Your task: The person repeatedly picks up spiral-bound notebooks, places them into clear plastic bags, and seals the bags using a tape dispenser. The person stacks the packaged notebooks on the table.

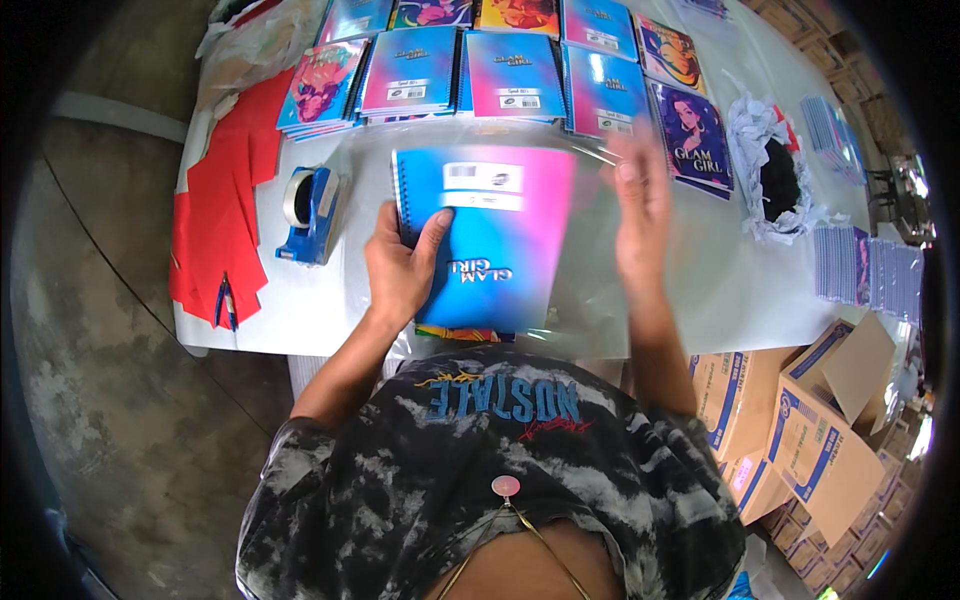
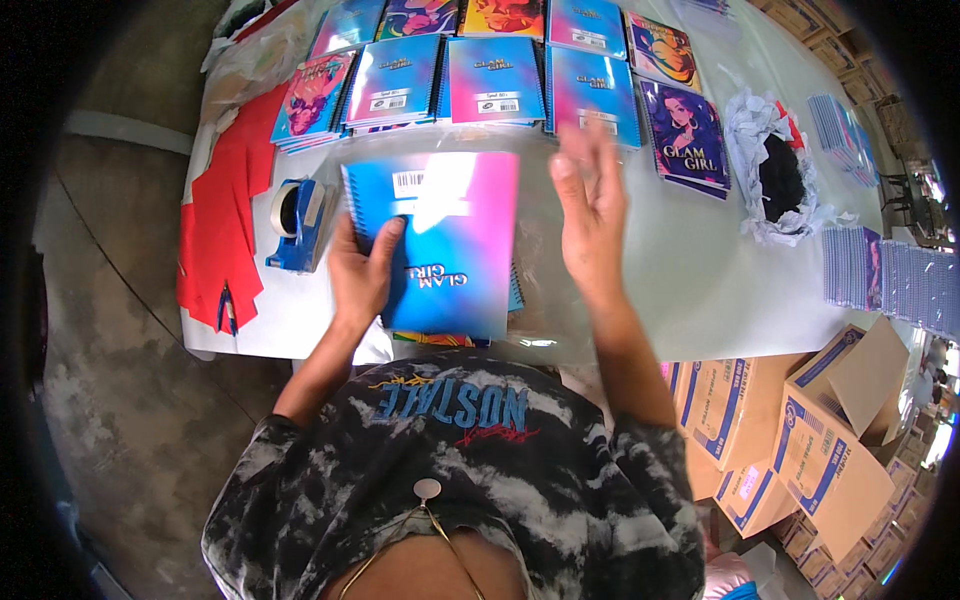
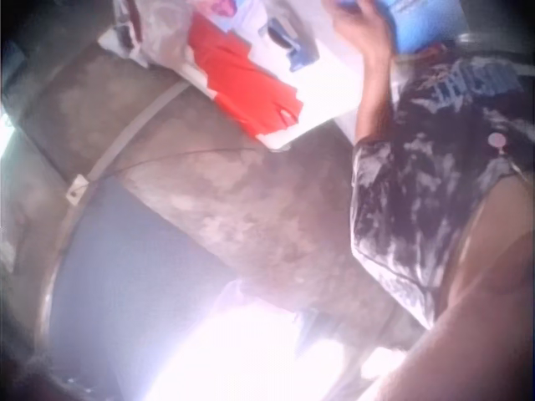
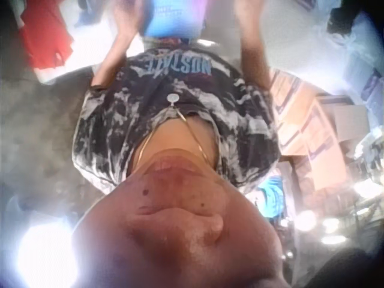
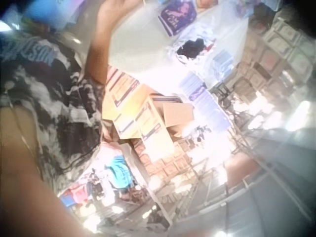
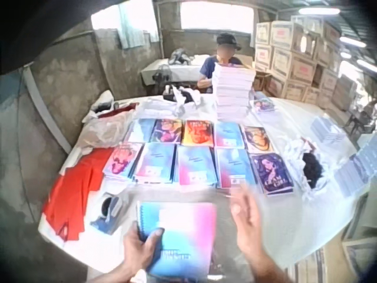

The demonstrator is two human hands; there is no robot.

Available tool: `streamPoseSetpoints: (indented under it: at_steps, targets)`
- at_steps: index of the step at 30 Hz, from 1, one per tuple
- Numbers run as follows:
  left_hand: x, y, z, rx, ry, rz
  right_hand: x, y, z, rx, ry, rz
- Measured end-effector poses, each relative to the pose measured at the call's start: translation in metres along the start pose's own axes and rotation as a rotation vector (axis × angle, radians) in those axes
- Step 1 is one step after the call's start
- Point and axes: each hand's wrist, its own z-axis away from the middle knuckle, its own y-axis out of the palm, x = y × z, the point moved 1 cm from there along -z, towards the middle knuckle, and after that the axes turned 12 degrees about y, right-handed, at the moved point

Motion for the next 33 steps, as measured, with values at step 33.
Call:
streamPoseSetpoints:
  at_steps: [33]
  targets:
    - [0.049, -0.002, 0.064, 0.091, 0.13, 0.673, -0.067, 0.009, 0.09, 0.073, -0.17, -0.349]
